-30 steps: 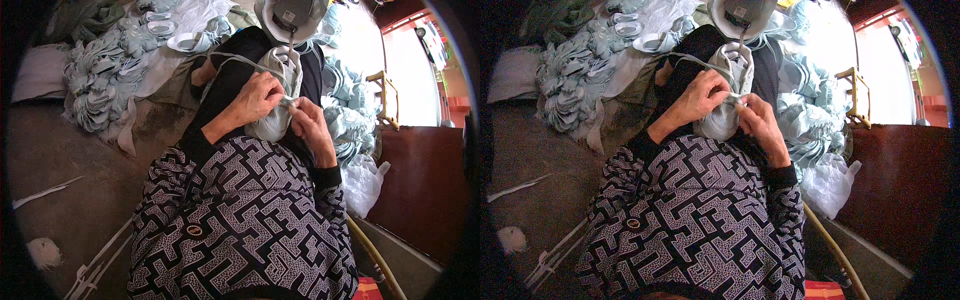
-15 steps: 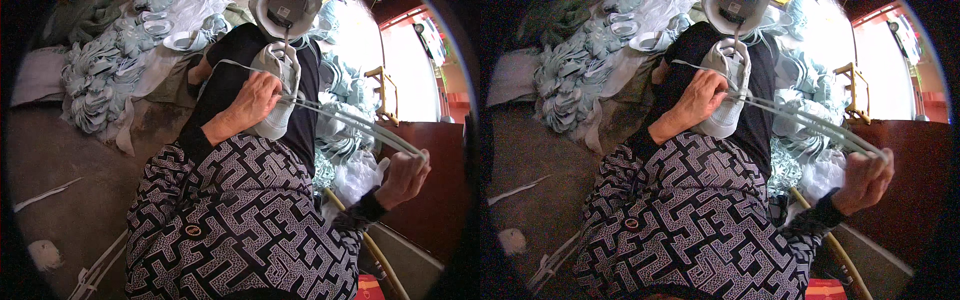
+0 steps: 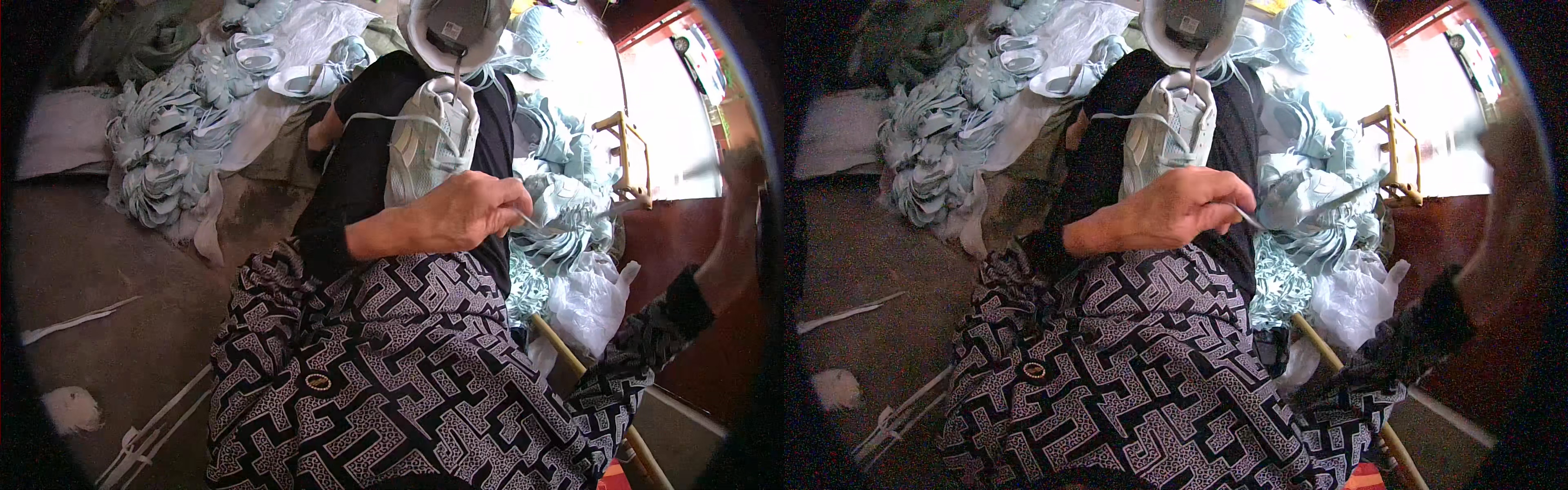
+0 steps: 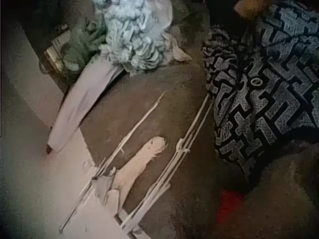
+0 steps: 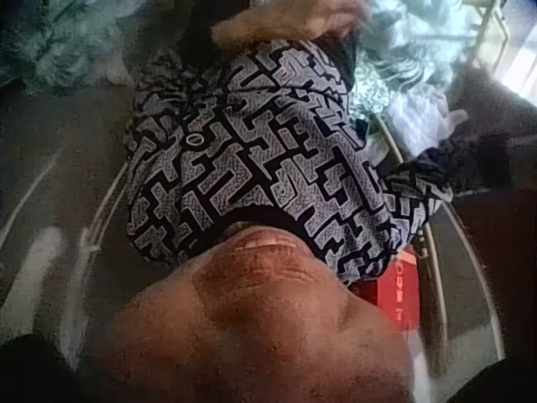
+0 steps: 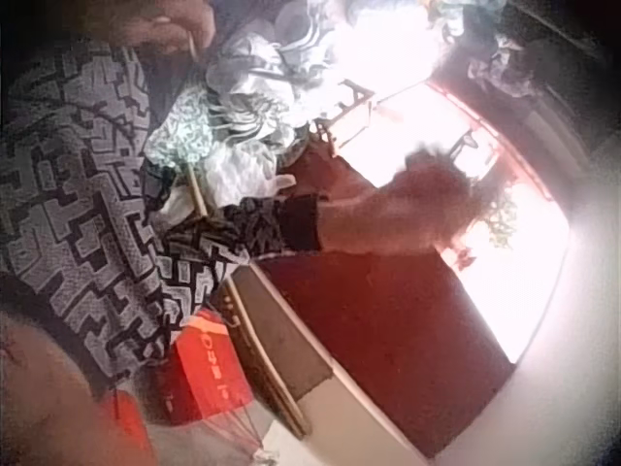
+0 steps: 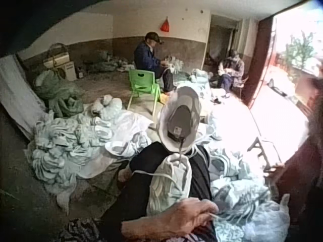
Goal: Thread laces through the eyelets of a shoe and tighten them.
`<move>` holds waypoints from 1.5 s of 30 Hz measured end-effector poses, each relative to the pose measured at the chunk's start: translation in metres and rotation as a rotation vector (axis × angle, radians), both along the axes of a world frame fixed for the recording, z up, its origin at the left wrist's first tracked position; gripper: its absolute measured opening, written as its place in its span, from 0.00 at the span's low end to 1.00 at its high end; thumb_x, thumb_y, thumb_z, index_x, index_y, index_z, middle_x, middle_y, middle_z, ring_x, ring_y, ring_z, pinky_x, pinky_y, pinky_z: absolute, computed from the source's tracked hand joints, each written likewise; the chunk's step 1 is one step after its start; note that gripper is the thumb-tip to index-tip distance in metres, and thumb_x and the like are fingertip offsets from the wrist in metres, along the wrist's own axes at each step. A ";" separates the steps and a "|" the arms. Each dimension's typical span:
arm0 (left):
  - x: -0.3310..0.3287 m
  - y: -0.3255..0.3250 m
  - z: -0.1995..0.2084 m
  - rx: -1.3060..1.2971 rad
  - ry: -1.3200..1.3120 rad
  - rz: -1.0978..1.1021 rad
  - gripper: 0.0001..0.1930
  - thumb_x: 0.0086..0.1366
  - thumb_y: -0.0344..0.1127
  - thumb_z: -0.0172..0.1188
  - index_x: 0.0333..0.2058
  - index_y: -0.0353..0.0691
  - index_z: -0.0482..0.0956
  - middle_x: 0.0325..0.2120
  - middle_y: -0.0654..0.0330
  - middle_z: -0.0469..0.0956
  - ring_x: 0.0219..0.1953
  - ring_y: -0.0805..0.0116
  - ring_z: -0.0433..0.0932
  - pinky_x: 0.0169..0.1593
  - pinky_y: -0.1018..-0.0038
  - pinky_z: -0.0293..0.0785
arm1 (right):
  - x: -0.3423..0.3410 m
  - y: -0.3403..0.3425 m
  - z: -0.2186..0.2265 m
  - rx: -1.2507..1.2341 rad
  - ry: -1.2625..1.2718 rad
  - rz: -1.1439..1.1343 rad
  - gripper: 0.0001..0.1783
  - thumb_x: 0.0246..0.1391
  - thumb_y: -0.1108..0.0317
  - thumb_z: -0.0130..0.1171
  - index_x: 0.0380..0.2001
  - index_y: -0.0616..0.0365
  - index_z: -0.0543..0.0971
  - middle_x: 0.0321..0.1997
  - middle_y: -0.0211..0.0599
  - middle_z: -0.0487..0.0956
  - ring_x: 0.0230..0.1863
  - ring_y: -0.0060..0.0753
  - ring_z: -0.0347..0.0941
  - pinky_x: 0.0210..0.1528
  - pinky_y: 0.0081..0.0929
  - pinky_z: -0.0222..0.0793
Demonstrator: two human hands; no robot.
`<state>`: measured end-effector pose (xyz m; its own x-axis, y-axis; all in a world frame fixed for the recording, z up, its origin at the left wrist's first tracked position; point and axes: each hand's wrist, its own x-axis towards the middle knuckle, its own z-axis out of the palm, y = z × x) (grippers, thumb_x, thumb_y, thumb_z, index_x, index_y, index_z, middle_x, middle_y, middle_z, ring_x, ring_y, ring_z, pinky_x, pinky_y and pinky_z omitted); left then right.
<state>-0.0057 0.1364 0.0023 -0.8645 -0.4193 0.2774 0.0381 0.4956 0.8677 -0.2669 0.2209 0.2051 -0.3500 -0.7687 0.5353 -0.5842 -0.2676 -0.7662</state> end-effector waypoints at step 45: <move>0.041 -0.050 -0.069 -0.183 0.131 0.561 0.04 0.55 0.30 0.61 0.29 0.39 0.76 0.25 0.57 0.76 0.29 0.55 0.77 0.31 0.66 0.72 | 0.101 -0.097 -0.229 0.689 0.192 0.481 0.09 0.46 0.63 0.59 0.29 0.56 0.79 0.22 0.43 0.78 0.24 0.39 0.76 0.29 0.33 0.69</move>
<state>0.0355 0.0862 -0.0671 -0.4794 -0.7364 0.4773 -0.1717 0.6121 0.7719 -0.1657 0.1243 -0.0237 0.1459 -0.9853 -0.0885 -0.6630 -0.0310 -0.7480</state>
